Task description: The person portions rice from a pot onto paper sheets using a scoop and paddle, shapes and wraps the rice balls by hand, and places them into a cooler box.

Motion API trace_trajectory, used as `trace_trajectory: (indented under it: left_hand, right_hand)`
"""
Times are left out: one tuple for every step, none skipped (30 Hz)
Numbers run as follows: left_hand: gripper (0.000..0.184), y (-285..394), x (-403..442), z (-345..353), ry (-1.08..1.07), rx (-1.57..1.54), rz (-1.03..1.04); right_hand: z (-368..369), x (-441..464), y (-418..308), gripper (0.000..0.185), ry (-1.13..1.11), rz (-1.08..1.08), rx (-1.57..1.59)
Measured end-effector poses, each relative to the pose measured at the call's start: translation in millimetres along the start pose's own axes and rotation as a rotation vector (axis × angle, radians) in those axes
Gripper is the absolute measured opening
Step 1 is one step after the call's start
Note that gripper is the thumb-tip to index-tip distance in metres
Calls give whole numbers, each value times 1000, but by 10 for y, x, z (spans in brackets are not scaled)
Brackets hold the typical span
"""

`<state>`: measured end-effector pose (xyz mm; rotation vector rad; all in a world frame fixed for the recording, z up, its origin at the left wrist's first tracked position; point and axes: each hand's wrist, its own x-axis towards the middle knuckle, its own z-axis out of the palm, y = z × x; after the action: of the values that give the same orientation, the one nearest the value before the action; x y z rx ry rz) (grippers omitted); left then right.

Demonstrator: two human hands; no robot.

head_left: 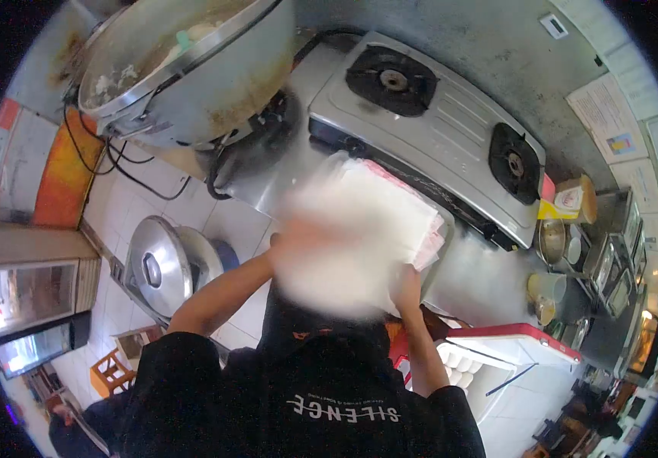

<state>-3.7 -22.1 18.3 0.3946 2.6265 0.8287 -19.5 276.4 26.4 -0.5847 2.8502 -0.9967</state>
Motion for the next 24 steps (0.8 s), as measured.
trace_trajectory:
  left_hand:
    - [33, -28, 125, -37, -9, 6, 21]
    - [31, -51, 254, -63, -41, -169, -65]
    - [29, -50, 365, -79, -76, -344, -155]
    - [29, 40, 484, -146, -83, -340, -140]
    - [28, 203, 615, -256, -93, -138, -234]
    - [27, 304, 695, -318, -98, 66, -332]
    - [26, 310, 692, -262, 148, 141, -172]
    - [26, 209, 742, -137, 143, 140, -178]
    - [28, 83, 824, -28, 179, 115, -87]
    - [30, -52, 896, 69, 222, 90, 3]
    - [29, 39, 839, -126, -20, 38, -55]
    - [29, 79, 757, -217, -4, 33, -72]
    - [27, 108, 657, -254, 4, -106, -113]
    - [25, 118, 552, -252, 9, -244, -152]
    - [17, 82, 422, -154, 187, -224, 2]
    - [17, 104, 309, -29, 180, -229, -12]
    - [14, 149, 211, 109, 317, -217, -40]
    - [12, 218, 128, 250, 452, -205, -62]
    - [11, 281, 85, 337, 543, -196, -22]
    - [11, 344, 41, 426, 634, -182, 17]
    - [13, 385, 19, 441, 556, -139, -41]
    - [14, 408, 10, 448, 479, -94, -99]
    - [10, 344, 75, 466, 425, -101, -106]
    - [10, 264, 162, 429, 429, -104, -109]
  right_hand:
    - [-37, 133, 18, 19, -169, 60, -81]
    - [-73, 247, 41, 16, -340, 124, -159]
    - [-30, 352, 66, 15, -289, 205, -193]
    - [57, 463, 102, 16, -239, 281, -226]
    - [128, 569, 153, 16, -228, 289, -228]
    - [203, 673, 181, 19, -111, 147, -373]
    - [234, 713, 227, 20, -63, 73, -439]
    - [254, 753, 257, 22, -10, 1, -509]
    - [191, 785, 335, 25, -77, -101, -297]
    - [165, 820, 377, 28, -144, -205, -86]
    - [-35, 859, 155, 24, -312, -128, -190]
    - [-104, 859, 61, 24, -322, -150, -191]
    - [-145, 825, -5, 20, -419, -9, -191]
    - [-141, 769, -44, 16, -513, 138, -188]
    - [-89, 635, -90, 16, -526, 128, -183]
    - [-20, 436, -151, 12, -330, 175, -129]
    - [38, 268, -204, 10, -131, 225, -79]
    - [127, 133, -220, 10, -138, 236, -81]
    - [242, 35, -205, 10, 16, 126, 8]
    - [315, -5, -160, 10, 171, 10, 94]
    - [324, 14, -128, 10, 156, 30, 66]
    - [268, 72, -70, 10, 155, 33, 60]
    - [179, 158, 20, 10, 9, 38, 68]
    - [106, 266, 81, 10, -140, 38, 77]
